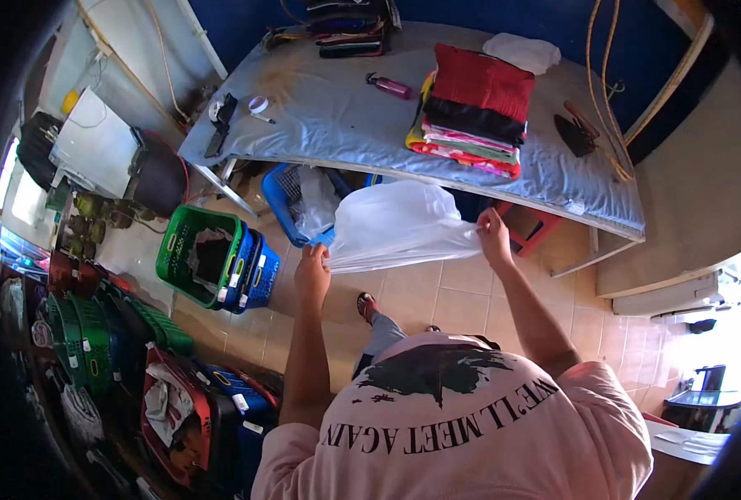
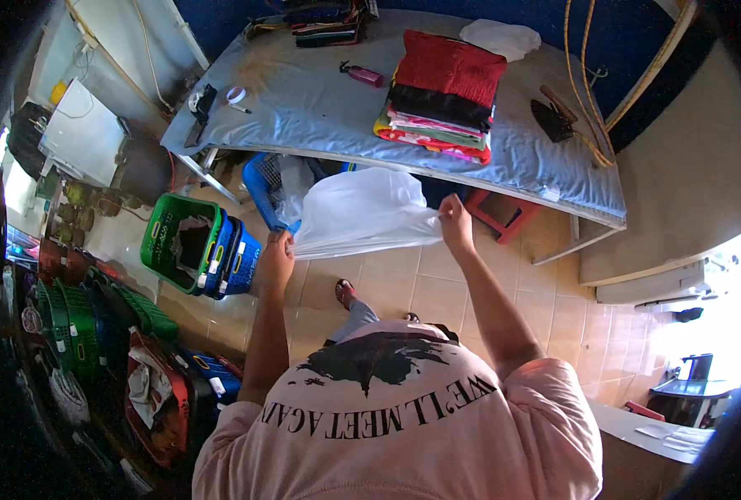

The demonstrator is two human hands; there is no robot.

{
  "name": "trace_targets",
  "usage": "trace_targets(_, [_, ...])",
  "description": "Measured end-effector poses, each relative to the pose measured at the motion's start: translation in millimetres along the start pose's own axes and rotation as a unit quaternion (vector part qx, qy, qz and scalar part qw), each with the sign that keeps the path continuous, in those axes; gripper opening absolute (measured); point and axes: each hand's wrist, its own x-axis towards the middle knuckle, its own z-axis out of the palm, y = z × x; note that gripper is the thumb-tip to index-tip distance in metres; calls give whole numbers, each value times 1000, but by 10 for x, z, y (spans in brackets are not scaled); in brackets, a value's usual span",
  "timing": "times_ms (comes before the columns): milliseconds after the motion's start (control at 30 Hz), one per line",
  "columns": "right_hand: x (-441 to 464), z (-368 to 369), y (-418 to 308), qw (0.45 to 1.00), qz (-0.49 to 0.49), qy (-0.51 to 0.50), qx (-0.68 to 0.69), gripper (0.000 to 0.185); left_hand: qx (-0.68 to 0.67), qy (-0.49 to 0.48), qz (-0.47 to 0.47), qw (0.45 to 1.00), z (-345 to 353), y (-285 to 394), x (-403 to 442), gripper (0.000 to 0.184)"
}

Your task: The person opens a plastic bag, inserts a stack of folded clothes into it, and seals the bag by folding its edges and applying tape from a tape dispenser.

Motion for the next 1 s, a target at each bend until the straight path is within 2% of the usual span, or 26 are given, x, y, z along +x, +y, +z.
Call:
trace_targets(67, [-204,101,235,999,-31,-4,-25,23,21,52,23,998,133,-97,-77,24])
trace_targets(100, [-320,110,328,998,-45,-8,-39,23,-36,38,-1,999,272,-206,-157,22])
trace_targets(167, [-589,25,228,987,57,-96,-119,23,-151,8,-47,987,510,-343,-347,19])
trace_targets(200, [-691,-66,186,969,86,-155,-171,22,-158,-11,-41,987,611,-381,-470,18])
trace_targets(267, [-902,-12,426,958,98,-210,-171,31,-168,-45,-25,984,725,-461,-668,19])
trace_targets(300, [-991,63,597,951,104,-237,-170,35,-281,-68,-63,955,829,-503,-785,20])
trace_targets(367, [-1153,289,938,938,256,-235,10,39,-495,-108,-138,851,1062,-502,-964,23])
trace_targets(400, [-1171,369,1022,911,327,-230,100,41,-481,-110,-126,861,1094,-395,-943,24])
trace_targets(500, [-1158,653,727,809,420,-259,319,42,-458,-118,-77,877,1257,103,-772,24])
trace_targets(567, [-1081,798,280,739,486,-247,396,40,-465,-123,-19,877,1340,489,-550,24])
trace_targets(600, [-1020,873,153,700,517,-238,431,40,-440,-168,3,882,1393,618,-459,25])
trace_targets(633, [-925,968,184,649,515,-257,498,41,-418,-247,20,874,1281,778,-338,26])
trace_targets(667, [-791,1086,242,592,509,-276,560,41,-402,-193,47,894,1417,806,-302,29])
trace_targets(700, [-641,1217,270,531,501,-296,616,41,-441,-196,27,875,1345,868,-200,32])
trace_targets(733, [-514,1294,157,549,500,-253,621,22,-429,-252,42,866,1353,763,-111,35])
trace_targets(767, [-459,1472,266,593,490,-237,594,17,-415,-310,56,854,1348,609,-39,37])
trace_targets(833, [-385,1765,753,678,463,-201,534,9,-451,-296,65,839,1399,338,-43,39])
trace_targets(867, [-283,1869,1016,664,468,-140,567,8,-455,-269,128,839,1292,219,52,40])
trace_targets(900, [-139,1950,1308,647,469,-77,596,6,-474,-245,127,836,1125,124,162,39])
trace_targets(967, [155,2009,1727,608,465,56,642,4,-506,-256,34,823,1037,-256,282,36])
trace_targets(1000, [245,2015,1817,648,423,113,623,11,-485,-252,-18,837,1006,-509,283,35])
